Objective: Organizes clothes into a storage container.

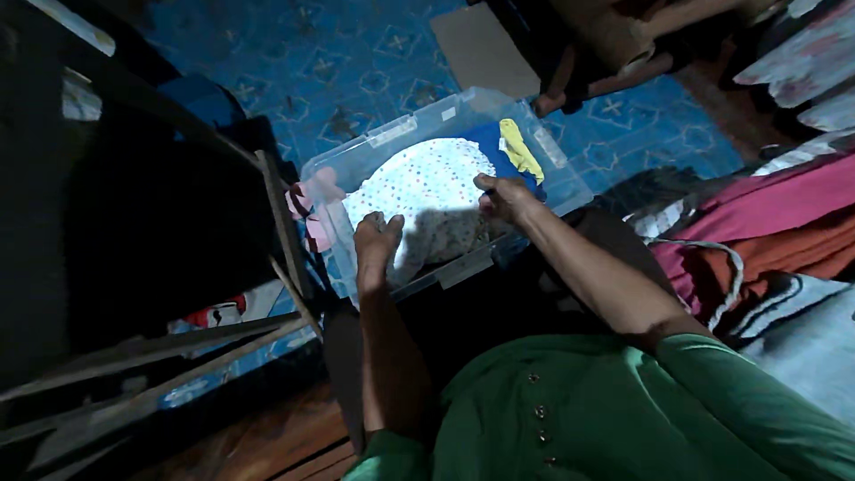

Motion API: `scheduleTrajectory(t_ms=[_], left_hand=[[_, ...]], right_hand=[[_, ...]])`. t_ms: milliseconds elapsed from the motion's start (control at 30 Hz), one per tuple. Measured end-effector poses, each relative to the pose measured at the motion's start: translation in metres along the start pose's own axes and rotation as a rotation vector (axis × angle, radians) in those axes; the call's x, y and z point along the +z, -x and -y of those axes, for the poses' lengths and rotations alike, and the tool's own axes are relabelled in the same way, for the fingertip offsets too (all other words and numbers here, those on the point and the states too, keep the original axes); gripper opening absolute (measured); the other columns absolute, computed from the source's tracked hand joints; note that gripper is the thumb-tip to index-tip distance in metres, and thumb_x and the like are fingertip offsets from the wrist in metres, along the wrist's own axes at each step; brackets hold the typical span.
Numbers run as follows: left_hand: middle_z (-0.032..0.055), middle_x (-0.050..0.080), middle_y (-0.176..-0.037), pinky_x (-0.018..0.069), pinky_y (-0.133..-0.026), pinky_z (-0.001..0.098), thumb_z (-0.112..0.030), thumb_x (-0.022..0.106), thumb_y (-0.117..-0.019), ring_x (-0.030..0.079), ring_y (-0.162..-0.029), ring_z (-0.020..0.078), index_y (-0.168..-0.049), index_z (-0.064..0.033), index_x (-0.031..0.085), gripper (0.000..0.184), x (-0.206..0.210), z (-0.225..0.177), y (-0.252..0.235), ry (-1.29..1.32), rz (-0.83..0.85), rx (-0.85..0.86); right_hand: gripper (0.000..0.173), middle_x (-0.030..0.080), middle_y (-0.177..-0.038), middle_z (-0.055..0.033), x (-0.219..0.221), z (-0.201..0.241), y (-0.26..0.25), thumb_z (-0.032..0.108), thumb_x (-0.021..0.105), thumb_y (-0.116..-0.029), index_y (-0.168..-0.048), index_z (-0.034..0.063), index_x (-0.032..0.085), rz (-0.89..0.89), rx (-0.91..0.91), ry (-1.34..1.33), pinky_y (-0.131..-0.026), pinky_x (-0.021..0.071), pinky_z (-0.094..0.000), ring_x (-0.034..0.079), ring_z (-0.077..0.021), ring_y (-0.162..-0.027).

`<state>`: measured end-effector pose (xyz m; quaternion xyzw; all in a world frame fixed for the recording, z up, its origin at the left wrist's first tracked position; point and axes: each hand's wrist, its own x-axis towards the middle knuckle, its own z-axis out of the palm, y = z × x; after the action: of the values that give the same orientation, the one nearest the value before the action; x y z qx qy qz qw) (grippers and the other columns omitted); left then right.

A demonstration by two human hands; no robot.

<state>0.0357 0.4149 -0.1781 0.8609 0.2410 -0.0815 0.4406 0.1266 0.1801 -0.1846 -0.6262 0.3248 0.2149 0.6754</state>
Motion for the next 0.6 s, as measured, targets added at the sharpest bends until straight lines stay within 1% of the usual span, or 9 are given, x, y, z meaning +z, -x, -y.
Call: scheduleTrajectory(t_ms=[67,133,200,233,333,400,467,533,600], left_hand=[[0.0288,0.065,-0.120,0.0513,-0.088,0.0606,-0.035,0.066,-0.1006,0.064,-0.103,0.0447,-0.142,0.0017,0.051,0.058,0.000,0.000,0.000,0.015,0.009,0.021],[0.0292,0.064,-0.120,0.0516,-0.087,0.0594,-0.034,0.065,-0.1013,0.063,-0.101,0.0435,-0.143,0.0021,0.051,0.057,-0.002,0.002,-0.002,0.046,0.031,0.047],[0.0301,0.062,-0.125,0.0505,-0.089,0.0586,-0.032,0.062,-0.1030,0.062,-0.104,0.0426,-0.144,0.0041,0.050,0.056,-0.004,-0.002,-0.006,0.085,0.051,0.071],[0.0295,0.062,-0.127,0.0506,-0.089,0.0575,-0.031,0.062,-0.1035,0.062,-0.105,0.0416,-0.144,0.0046,0.049,0.055,-0.005,-0.005,-0.007,0.100,0.054,0.079],[0.0259,0.063,-0.124,0.0529,-0.087,0.0538,-0.031,0.061,-0.1040,0.064,-0.101,0.0375,-0.143,0.0021,0.050,0.052,-0.007,-0.007,-0.004,0.169,0.063,0.108],[0.0214,0.067,-0.112,0.0554,-0.081,0.0473,-0.025,0.060,-0.1048,0.066,-0.091,0.0302,-0.133,0.0006,0.058,0.038,-0.011,-0.010,0.001,0.218,0.109,0.177],[0.0164,0.069,-0.104,0.0555,-0.078,0.0371,-0.012,0.057,-0.1050,0.066,-0.083,0.0201,-0.127,0.0005,0.061,0.025,-0.017,-0.020,0.011,0.287,0.233,0.284],[0.0160,0.070,-0.101,0.0580,-0.080,0.0354,-0.005,0.056,-0.1035,0.069,-0.083,0.0183,-0.127,0.0024,0.061,0.025,-0.019,-0.032,0.017,0.303,0.374,0.411],[0.0170,0.072,-0.102,0.0588,-0.083,0.0360,-0.005,0.057,-0.1013,0.070,-0.085,0.0202,-0.127,0.0035,0.061,0.028,-0.011,-0.045,0.024,0.280,0.521,0.490]], right_hand=[[0.047,0.053,-0.081,-0.0042,0.002,0.003,-0.018,0.031,0.075,-0.0939,-0.125,0.0045,0.051,-0.079,-0.013,-0.022,-0.048,0.0478,-0.0273,0.049,-0.0107,-0.053],[0.056,0.053,-0.086,-0.0047,-0.002,0.006,-0.032,0.039,0.076,-0.0914,-0.127,0.0052,0.051,-0.168,-0.055,0.173,-0.051,0.0467,-0.0303,0.049,-0.0129,-0.060],[0.073,0.061,-0.116,-0.0215,-0.008,0.012,-0.039,0.048,0.078,-0.0882,-0.134,-0.0028,0.054,-0.193,-0.086,0.394,-0.080,0.0539,-0.0502,0.062,-0.0309,-0.096],[0.078,0.060,-0.127,-0.0270,-0.009,0.014,-0.042,0.051,0.078,-0.0875,-0.135,-0.0057,0.053,-0.175,-0.100,0.465,-0.091,0.0516,-0.0569,0.061,-0.0377,-0.111],[0.082,0.056,-0.135,-0.0299,-0.008,0.020,-0.055,0.051,0.078,-0.0878,-0.138,-0.0083,0.051,-0.116,-0.137,0.539,-0.102,0.0472,-0.0584,0.056,-0.0408,-0.124],[0.080,0.054,-0.136,-0.0314,-0.004,0.025,-0.058,0.041,0.082,-0.0871,-0.139,-0.0096,0.049,-0.089,-0.156,0.554,-0.104,0.0451,-0.0587,0.054,-0.0417,-0.126],[0.072,0.056,-0.132,-0.0295,0.003,0.031,-0.058,0.025,0.085,-0.0850,-0.138,-0.0090,0.049,-0.083,-0.147,0.537,-0.099,0.0484,-0.0553,0.057,-0.0383,-0.118],[0.056,0.057,-0.110,-0.0181,0.011,0.039,-0.056,0.011,0.080,-0.0854,-0.131,-0.0036,0.051,-0.082,-0.103,0.513,-0.073,0.0522,-0.0398,0.058,-0.0235,-0.087],[0.043,0.059,-0.094,-0.0116,0.018,0.046,-0.047,0.008,0.072,-0.0868,-0.125,0.0013,0.053,-0.053,-0.076,0.407,-0.056,0.0497,-0.0319,0.056,-0.0164,-0.066]])
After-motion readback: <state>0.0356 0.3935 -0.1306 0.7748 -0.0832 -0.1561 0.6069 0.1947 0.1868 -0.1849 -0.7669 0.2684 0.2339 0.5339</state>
